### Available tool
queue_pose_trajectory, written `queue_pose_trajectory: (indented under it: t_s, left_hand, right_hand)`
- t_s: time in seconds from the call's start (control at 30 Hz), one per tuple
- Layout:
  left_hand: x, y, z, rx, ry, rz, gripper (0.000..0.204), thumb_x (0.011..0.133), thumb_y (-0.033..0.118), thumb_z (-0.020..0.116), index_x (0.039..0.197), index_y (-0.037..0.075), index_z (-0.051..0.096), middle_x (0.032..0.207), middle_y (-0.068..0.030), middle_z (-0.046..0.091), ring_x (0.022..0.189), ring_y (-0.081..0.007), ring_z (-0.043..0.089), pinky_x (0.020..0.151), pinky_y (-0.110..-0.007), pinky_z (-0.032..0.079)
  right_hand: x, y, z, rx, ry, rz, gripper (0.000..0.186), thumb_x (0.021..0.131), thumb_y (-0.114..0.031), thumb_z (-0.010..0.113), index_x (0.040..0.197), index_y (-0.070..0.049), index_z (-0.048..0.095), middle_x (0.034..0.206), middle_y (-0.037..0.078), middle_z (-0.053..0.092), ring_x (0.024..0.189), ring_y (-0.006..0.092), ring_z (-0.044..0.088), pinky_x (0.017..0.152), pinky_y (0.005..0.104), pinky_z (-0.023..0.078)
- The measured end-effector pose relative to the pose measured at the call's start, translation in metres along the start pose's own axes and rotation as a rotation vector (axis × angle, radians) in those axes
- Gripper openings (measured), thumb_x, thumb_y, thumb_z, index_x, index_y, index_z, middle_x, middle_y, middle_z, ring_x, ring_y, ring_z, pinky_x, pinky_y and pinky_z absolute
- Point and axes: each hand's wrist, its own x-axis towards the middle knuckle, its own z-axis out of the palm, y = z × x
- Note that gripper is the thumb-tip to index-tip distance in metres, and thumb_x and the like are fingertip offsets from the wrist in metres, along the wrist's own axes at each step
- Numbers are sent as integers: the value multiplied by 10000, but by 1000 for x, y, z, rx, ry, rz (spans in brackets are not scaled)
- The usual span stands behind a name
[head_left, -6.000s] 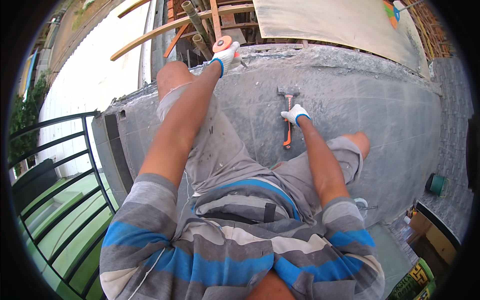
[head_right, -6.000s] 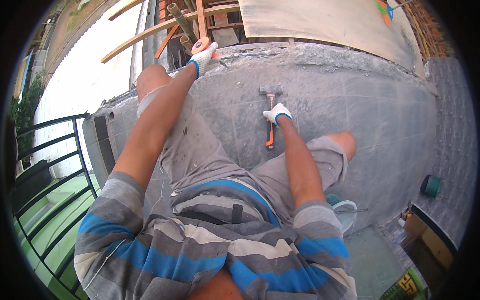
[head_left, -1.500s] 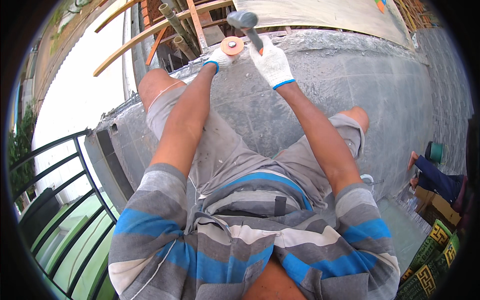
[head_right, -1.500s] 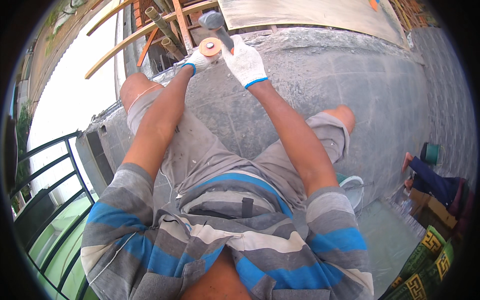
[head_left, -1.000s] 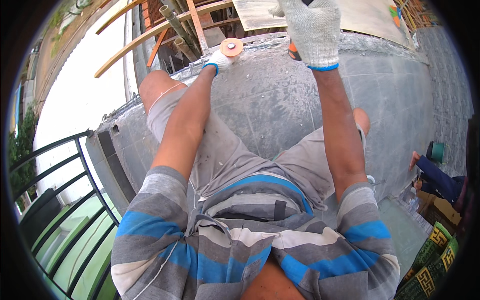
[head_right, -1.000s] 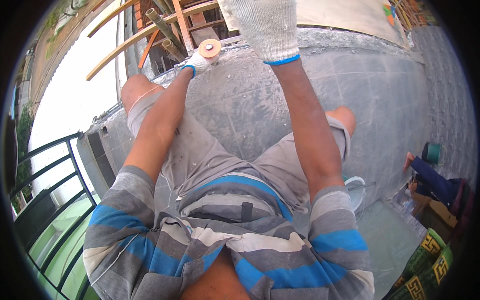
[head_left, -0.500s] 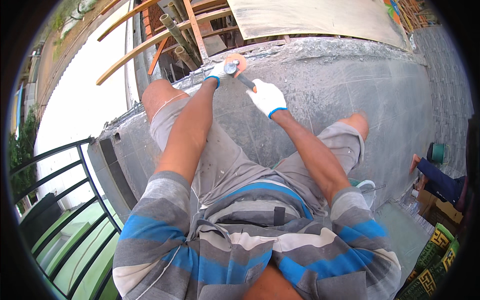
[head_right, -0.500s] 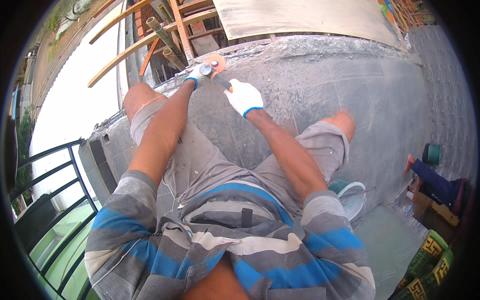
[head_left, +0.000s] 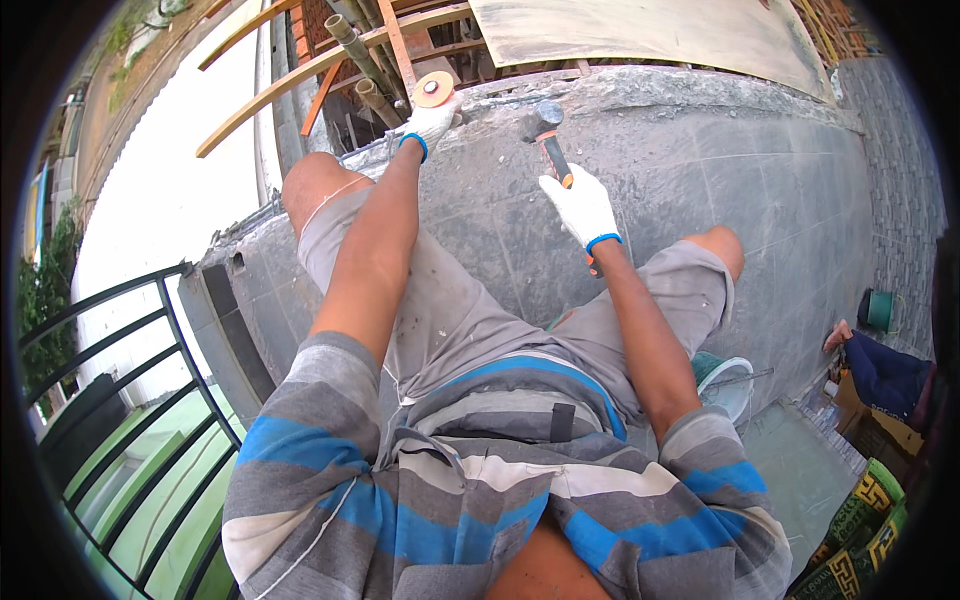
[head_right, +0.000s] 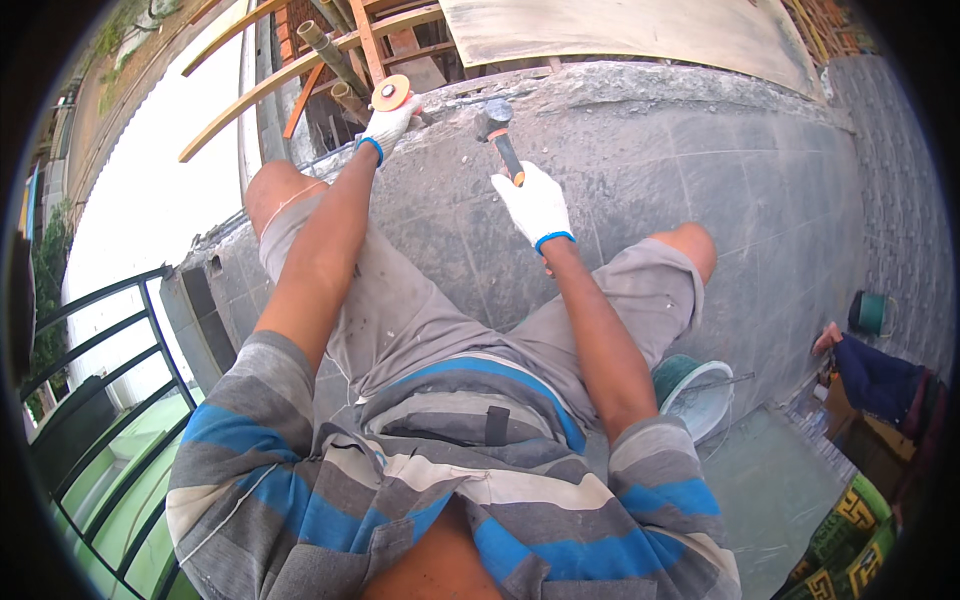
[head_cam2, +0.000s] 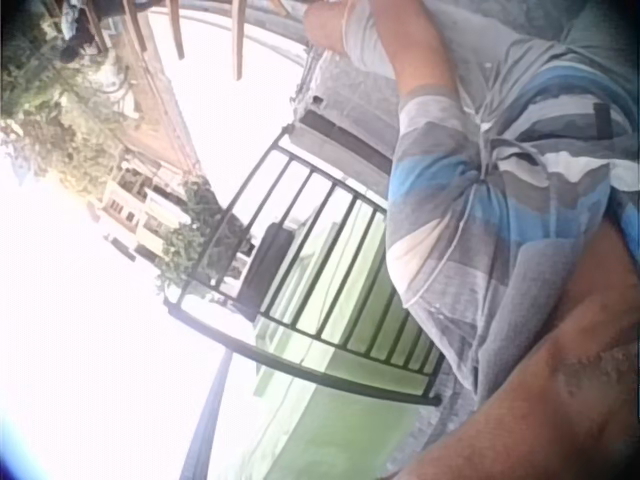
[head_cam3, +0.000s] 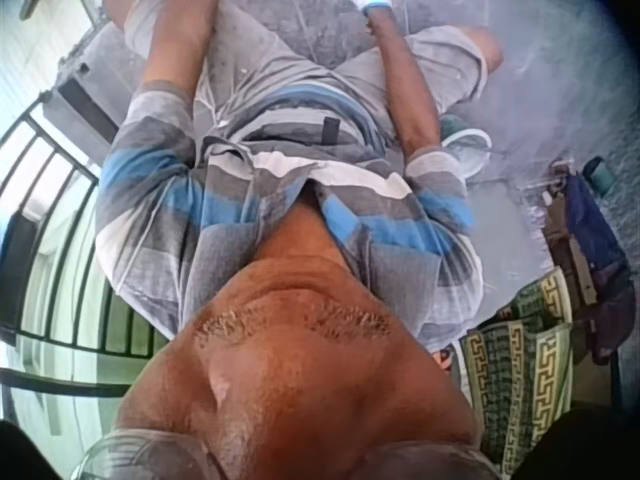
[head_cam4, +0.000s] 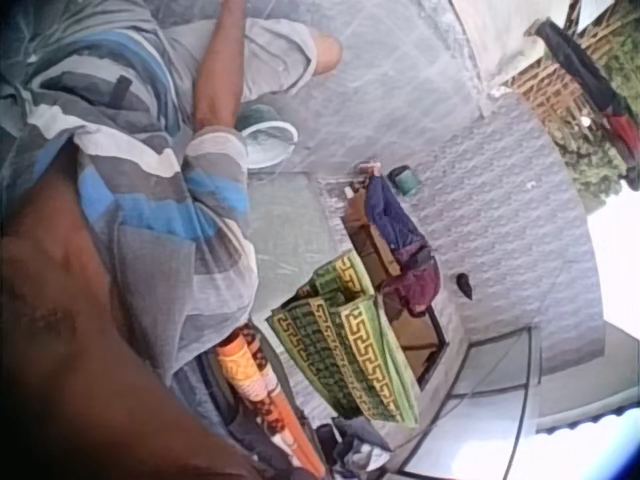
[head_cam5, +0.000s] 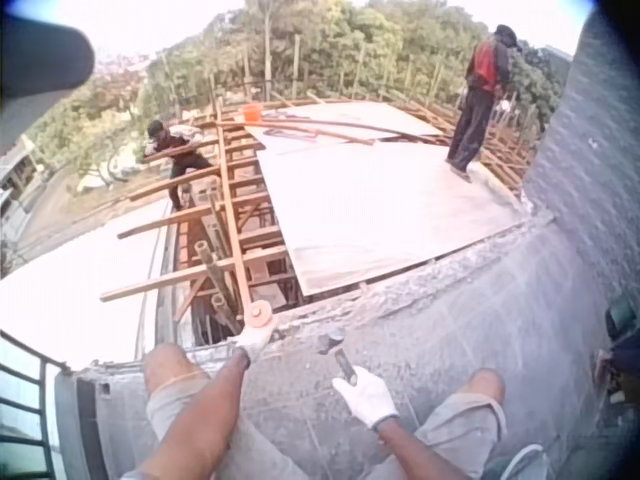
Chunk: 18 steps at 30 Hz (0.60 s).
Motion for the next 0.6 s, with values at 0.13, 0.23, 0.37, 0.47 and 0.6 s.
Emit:
queue_pose_trajectory:
  t_s: [0.13,0.23,0.37,0.47,0.6]
  left_hand:
    - [6,-2,4,-10,0,15,227,1008,289,720,1053,72,668,914,-21,701,766,-119,653,712,-302,541]
    - [11,-9,13,88,-1,102,242,1004,310,718,1022,72,676,885,-26,703,751,-117,652,718,-314,536]
    - [11,-7,24,291,-24,245,326,998,354,698,1117,50,701,943,-61,741,838,-177,691,801,-362,551]
    - [12,-2,29,305,-63,212,454,1009,428,665,1303,84,695,1250,-130,753,1153,-278,707,1008,-407,538]
    - [25,-12,37,462,-142,213,538,1003,483,668,1396,114,654,1436,-122,675,1373,-311,594,1145,-429,484]
  right_hand:
    - [-1,-1,-1,6,-24,26,415,959,-399,748,1174,-49,693,991,205,737,900,382,715,832,453,551]
    - [-6,-19,-6,8,-31,20,437,963,-396,745,1206,-40,678,1006,207,733,908,380,708,834,459,550]
    - [-12,-61,-24,67,-52,31,436,969,-380,748,1210,-26,668,942,177,713,826,303,711,751,424,559]
    - [-11,-109,-41,82,47,-82,398,977,-354,750,1202,-36,672,886,144,684,725,206,700,647,362,555]
    - [-5,-186,-69,209,188,-299,386,991,-354,748,1174,-22,676,808,154,665,718,216,706,658,364,568]
